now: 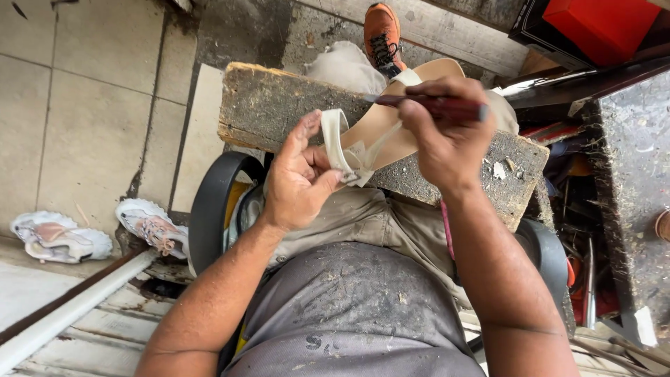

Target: The person uses a knife to scrape and clean the straps and sole of a white sandal. They then use a brush to sweep away debris from the sandal's surface and sole.

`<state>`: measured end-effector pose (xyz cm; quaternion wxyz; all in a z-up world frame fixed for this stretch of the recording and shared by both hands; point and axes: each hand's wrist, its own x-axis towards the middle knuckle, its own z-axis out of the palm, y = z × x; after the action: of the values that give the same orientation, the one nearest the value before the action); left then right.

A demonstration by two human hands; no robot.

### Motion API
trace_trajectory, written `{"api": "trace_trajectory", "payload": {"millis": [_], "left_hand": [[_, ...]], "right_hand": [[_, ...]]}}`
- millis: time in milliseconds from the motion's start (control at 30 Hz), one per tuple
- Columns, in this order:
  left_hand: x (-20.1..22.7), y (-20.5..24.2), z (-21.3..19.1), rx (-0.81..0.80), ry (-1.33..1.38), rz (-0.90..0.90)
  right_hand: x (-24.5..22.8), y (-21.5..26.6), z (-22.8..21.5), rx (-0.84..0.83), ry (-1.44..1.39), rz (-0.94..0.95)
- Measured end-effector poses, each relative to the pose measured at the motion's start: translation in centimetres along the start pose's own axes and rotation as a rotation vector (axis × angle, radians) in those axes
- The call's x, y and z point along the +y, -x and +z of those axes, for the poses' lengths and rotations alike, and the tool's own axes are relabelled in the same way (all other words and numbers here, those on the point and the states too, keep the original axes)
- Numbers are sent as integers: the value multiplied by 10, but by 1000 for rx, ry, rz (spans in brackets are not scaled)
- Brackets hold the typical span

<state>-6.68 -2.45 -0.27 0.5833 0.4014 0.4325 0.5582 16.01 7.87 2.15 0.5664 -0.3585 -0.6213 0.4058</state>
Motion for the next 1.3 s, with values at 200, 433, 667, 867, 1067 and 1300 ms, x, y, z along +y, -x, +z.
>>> {"api": "trace_trajectory", "payload": {"millis": [200, 433, 667, 867, 1067, 1300], "left_hand": [[19, 2, 6, 6, -290, 90], [26, -18, 12, -54, -793, 633], [33, -47, 15, -553, -1248, 409], [40, -57, 26, -560, -1249, 401], [33, -70, 53, -631, -1316, 341], [47, -81, 57, -708, -1012, 63]], "right_hand": [[-42, 22, -32, -103, 80, 2], [-42, 69, -33, -62, 76, 99], [-45, 66, -16, 26, -12, 141], [-42, 78, -21, 49, -28, 154], [-53, 83, -44, 44, -3, 149], [-65, 96, -44, -13, 145, 114]]}}
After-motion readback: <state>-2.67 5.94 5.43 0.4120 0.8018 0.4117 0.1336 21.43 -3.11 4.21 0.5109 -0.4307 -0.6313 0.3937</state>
